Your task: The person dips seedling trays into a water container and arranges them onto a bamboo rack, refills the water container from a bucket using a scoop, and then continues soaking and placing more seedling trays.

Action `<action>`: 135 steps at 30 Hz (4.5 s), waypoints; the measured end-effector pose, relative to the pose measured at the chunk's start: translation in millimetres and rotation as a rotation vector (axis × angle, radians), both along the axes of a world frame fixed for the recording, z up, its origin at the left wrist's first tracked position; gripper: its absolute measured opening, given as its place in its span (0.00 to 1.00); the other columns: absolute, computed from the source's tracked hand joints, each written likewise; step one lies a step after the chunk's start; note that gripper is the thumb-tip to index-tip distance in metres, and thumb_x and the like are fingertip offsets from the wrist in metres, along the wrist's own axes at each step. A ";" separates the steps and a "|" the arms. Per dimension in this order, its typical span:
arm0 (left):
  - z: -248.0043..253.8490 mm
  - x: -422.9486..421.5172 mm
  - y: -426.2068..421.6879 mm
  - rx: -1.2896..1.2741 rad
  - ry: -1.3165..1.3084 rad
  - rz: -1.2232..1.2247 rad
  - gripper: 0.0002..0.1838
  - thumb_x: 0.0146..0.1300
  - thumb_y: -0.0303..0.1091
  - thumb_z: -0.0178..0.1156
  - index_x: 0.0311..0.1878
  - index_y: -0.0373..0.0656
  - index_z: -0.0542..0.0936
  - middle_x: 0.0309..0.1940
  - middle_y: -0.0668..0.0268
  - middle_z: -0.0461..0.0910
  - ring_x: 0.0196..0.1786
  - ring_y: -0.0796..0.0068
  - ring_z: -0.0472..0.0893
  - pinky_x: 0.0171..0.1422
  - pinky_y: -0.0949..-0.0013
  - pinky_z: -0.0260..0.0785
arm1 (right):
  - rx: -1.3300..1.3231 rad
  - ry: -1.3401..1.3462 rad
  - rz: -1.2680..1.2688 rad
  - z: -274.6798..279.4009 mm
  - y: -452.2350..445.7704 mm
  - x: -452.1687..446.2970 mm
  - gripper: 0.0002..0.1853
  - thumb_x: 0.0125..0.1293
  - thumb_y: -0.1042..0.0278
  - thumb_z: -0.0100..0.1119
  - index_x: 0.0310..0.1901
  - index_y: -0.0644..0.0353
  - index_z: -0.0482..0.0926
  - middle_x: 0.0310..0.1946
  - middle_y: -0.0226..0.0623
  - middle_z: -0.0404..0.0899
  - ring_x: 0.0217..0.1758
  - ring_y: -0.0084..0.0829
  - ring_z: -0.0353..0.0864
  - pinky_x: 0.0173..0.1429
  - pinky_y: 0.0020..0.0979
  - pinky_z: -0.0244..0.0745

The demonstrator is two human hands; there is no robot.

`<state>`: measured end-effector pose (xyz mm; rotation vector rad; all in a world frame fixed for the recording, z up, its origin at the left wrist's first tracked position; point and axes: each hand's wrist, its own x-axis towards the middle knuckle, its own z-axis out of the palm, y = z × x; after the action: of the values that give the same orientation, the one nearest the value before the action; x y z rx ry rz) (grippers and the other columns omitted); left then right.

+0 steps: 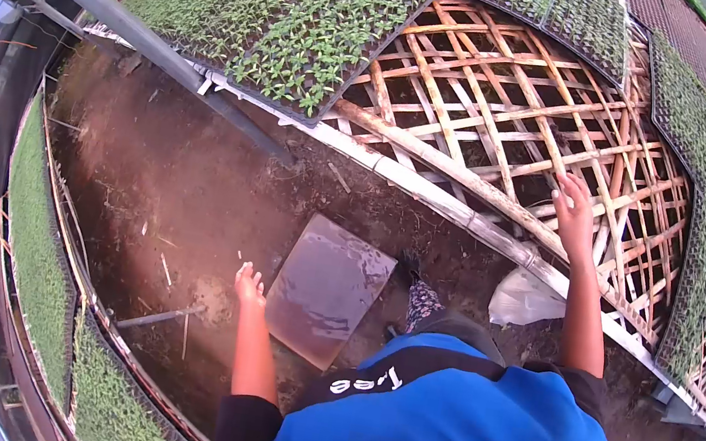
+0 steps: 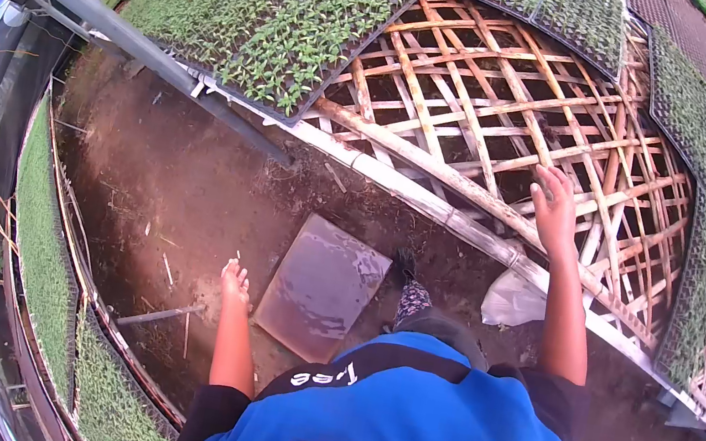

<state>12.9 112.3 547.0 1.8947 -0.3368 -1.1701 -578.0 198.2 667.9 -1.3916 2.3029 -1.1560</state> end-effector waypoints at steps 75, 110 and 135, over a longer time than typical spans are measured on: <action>-25.6 -264.2 342.8 0.242 -0.530 -0.508 0.32 0.58 0.61 0.37 0.30 0.37 0.75 0.24 0.60 0.74 0.29 0.71 0.73 0.36 0.69 0.63 | -1.219 -0.574 -0.988 165.6 -18.2 -557.6 0.09 0.41 0.72 0.60 0.21 0.62 0.69 0.20 0.32 0.69 0.22 0.26 0.65 0.26 0.30 0.63; 61.5 -21.1 307.1 -0.711 1.219 0.074 0.26 0.60 0.52 0.42 0.53 0.41 0.65 0.52 0.58 0.68 0.53 0.62 0.69 0.55 0.54 0.61 | -0.158 -0.866 0.559 269.0 20.9 -35.4 0.15 0.56 0.68 0.50 0.45 0.62 0.68 0.38 0.41 0.71 0.35 0.29 0.73 0.35 0.31 0.72; -378.9 182.7 275.8 0.250 -0.576 0.121 0.11 0.50 0.33 0.58 0.32 0.43 0.66 0.27 0.58 0.74 0.31 0.69 0.72 0.40 0.68 0.64 | 0.641 -0.503 0.973 -510.5 -105.8 486.2 0.10 0.46 0.74 0.53 0.15 0.55 0.63 0.18 0.25 0.64 0.32 0.20 0.64 0.35 0.25 0.58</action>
<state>195.6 388.2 168.2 2.4220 -0.3897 -0.5852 -91.8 92.4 157.4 -1.4244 1.1817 -0.3375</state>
